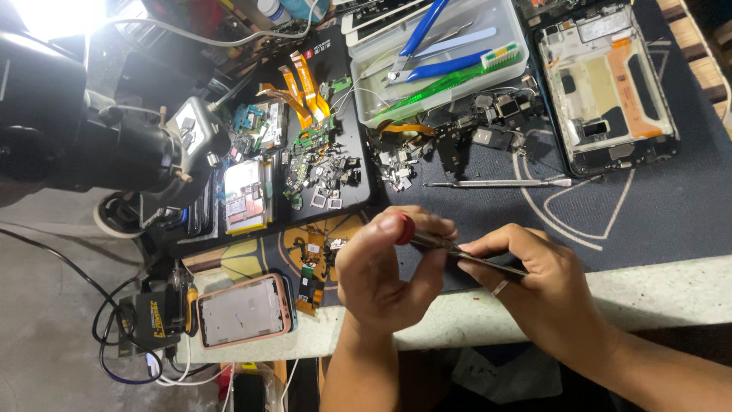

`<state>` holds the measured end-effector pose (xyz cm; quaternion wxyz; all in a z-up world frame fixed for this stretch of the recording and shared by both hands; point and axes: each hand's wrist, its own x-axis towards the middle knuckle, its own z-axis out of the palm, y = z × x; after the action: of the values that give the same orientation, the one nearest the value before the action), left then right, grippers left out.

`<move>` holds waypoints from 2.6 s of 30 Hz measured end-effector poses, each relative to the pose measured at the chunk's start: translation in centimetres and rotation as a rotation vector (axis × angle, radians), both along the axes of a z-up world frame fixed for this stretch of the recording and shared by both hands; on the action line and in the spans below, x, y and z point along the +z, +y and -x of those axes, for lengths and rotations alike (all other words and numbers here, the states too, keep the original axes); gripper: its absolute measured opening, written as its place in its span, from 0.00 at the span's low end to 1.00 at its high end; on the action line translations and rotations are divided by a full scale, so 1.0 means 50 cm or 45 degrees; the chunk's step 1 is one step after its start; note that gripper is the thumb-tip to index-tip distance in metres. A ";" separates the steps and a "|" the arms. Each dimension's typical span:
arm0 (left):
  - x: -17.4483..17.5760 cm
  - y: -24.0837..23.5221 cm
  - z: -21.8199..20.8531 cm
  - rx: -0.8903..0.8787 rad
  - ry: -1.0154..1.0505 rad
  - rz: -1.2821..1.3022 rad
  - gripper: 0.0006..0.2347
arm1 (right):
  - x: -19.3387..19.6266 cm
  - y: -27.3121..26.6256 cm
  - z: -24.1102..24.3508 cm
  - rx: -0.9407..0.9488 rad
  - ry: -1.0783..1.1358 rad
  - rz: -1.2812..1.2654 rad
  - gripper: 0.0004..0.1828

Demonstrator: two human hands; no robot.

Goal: The person uses a small screwdriver to remove screws from a disassembled smartphone chassis and then manipulates internal components with their fingers. The workbench is cluttered with various electronic parts and tools.

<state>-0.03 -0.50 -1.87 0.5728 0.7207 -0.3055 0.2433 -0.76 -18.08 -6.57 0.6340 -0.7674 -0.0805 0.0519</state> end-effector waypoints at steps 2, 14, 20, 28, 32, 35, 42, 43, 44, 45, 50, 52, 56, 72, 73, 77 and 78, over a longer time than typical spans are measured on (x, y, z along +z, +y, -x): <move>-0.009 0.001 -0.002 0.086 -0.055 -0.011 0.31 | 0.000 0.003 -0.001 -0.017 -0.072 0.034 0.10; -0.030 0.011 0.004 0.150 0.056 0.255 0.31 | 0.001 0.002 0.001 0.035 0.158 -0.018 0.12; -0.038 0.017 0.004 0.190 0.180 0.292 0.30 | -0.004 0.007 0.002 -0.015 -0.087 -0.187 0.13; -0.035 0.007 0.002 0.246 0.169 0.330 0.30 | -0.003 0.011 0.000 -0.063 -0.204 -0.131 0.08; -0.029 0.016 -0.002 0.283 0.207 0.342 0.29 | -0.007 0.014 0.001 -0.096 -0.161 -0.108 0.08; -0.031 0.013 -0.006 0.167 0.246 0.206 0.28 | -0.010 0.012 0.004 -0.080 -0.121 -0.164 0.07; -0.036 0.000 -0.004 0.073 0.281 0.158 0.29 | -0.008 0.009 0.003 -0.049 -0.257 -0.180 0.05; -0.037 0.000 -0.005 0.080 0.272 0.142 0.29 | -0.008 0.008 0.003 -0.053 -0.248 -0.171 0.06; -0.038 0.002 -0.005 0.093 0.264 0.127 0.29 | -0.008 0.007 0.004 -0.049 -0.236 -0.163 0.06; -0.039 0.003 -0.004 0.107 0.257 0.111 0.29 | -0.008 0.006 0.005 -0.046 -0.224 -0.154 0.06; -0.040 0.004 -0.005 0.126 0.234 0.117 0.28 | 0.002 0.004 0.004 -0.026 -0.209 -0.168 0.08; -0.037 0.005 -0.004 0.168 0.198 0.138 0.28 | 0.012 0.003 0.002 -0.018 -0.107 -0.123 0.10; -0.025 0.018 0.005 0.318 0.049 0.175 0.26 | 0.034 -0.002 -0.005 0.020 -0.085 -0.008 0.14; -0.006 0.025 0.041 0.302 -0.050 0.148 0.28 | -0.020 -0.003 -0.050 0.523 0.194 -0.228 0.15; -0.005 0.025 0.040 0.307 -0.053 0.135 0.28 | -0.024 -0.003 -0.051 0.529 0.239 -0.249 0.15; 0.005 0.027 0.039 0.348 -0.085 0.023 0.29 | -0.032 -0.006 -0.050 0.542 0.292 -0.302 0.15; 0.007 0.027 0.040 0.355 -0.087 -0.009 0.29 | -0.033 -0.007 -0.049 0.541 0.272 -0.307 0.16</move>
<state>-2.01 0.83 -1.50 0.5203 0.7494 -0.2224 0.3439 1.71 -18.43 -8.21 0.7007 -0.6423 -0.1779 0.2546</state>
